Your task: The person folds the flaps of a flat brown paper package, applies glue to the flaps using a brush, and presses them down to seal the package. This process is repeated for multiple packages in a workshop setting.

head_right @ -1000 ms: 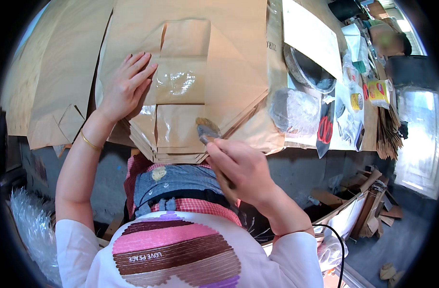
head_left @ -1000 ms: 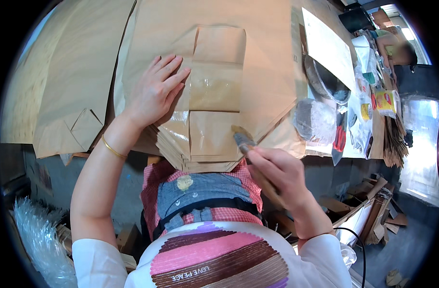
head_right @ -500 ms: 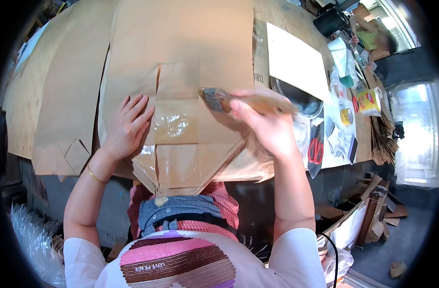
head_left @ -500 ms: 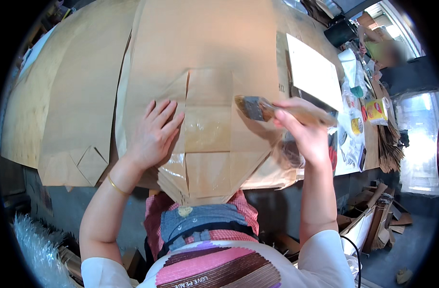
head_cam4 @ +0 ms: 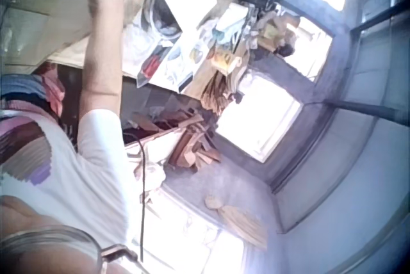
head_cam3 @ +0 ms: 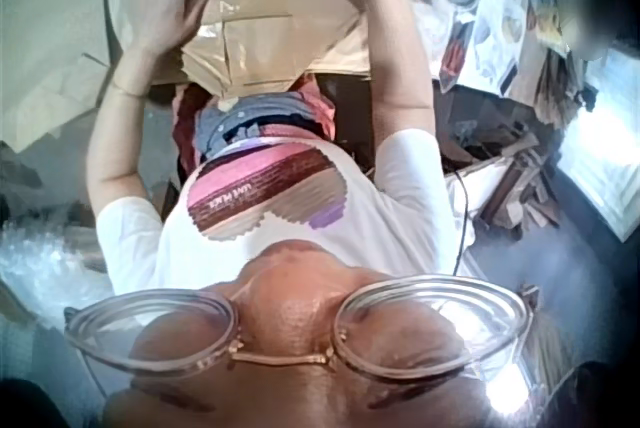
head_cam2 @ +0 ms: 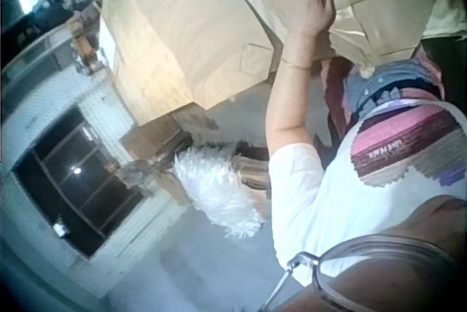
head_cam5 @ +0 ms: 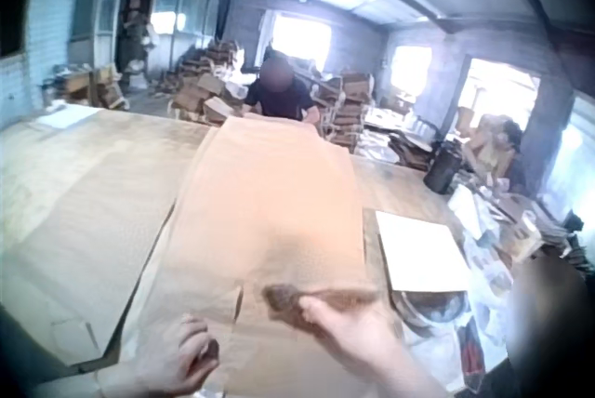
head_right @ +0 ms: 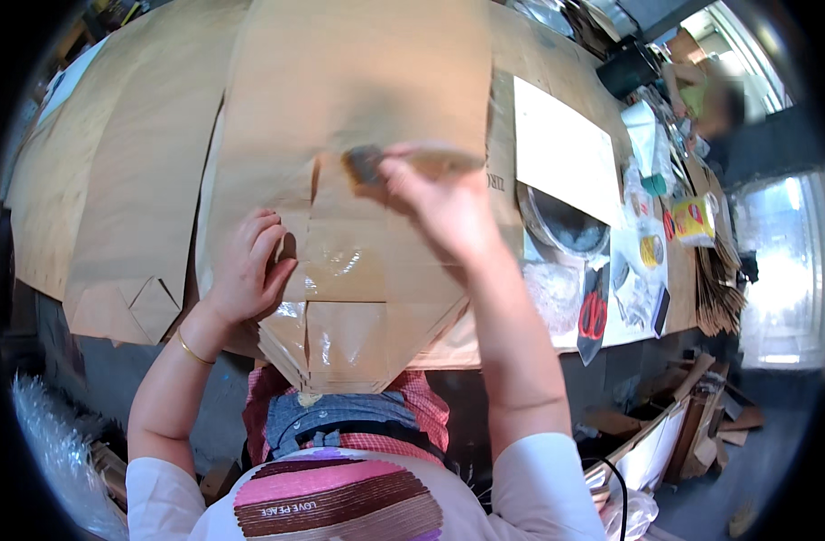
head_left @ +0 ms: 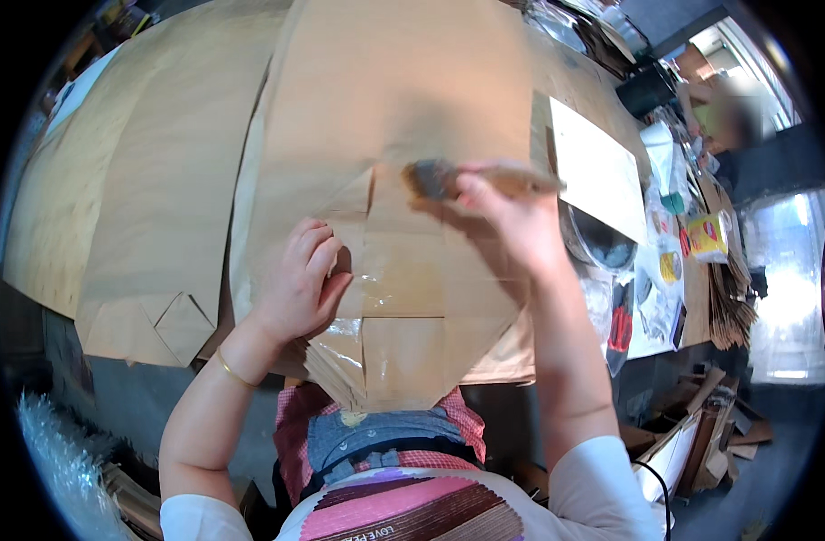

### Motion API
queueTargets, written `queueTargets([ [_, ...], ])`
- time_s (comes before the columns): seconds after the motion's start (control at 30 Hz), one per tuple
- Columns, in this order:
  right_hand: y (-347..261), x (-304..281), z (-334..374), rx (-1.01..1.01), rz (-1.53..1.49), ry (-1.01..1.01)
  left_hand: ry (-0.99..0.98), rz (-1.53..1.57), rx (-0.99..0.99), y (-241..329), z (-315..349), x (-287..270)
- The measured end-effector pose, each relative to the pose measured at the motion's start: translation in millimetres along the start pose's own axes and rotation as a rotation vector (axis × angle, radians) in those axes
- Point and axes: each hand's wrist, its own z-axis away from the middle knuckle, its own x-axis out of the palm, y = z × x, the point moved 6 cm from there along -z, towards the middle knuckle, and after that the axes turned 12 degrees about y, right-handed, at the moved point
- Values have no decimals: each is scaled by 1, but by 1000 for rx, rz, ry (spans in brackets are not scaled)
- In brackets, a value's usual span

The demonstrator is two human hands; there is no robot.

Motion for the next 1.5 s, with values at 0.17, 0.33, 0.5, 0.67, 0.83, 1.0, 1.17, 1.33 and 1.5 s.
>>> queueTargets([
  [0.17,54,62,7,126,336,-65,-8,-5,-15,-2,4,1],
  [0.33,48,77,-24,-243,647,-89,-51,-11,-29,-5,5,1],
  [0.5,-2,48,-1,-287,465,40,-13,28,-8,-6,4,5],
  [0.67,-48,-42,81,-768,812,-170,16,-14,-23,-3,6,4],
  [0.83,-24,-210,92,-887,1440,228,54,-66,53,8,5,4],
  [1.0,-8,-220,106,-889,1563,18,-76,-132,16,11,-1,-1],
  [1.17,-2,-105,69,-711,988,-20,-53,-52,-241,-11,-43,-9],
  [1.33,53,-74,-20,60,872,-308,-628,-134,-580,-36,-84,-5],
  [1.5,35,-60,19,-599,1048,-474,-392,-187,98,-12,-48,-5],
])
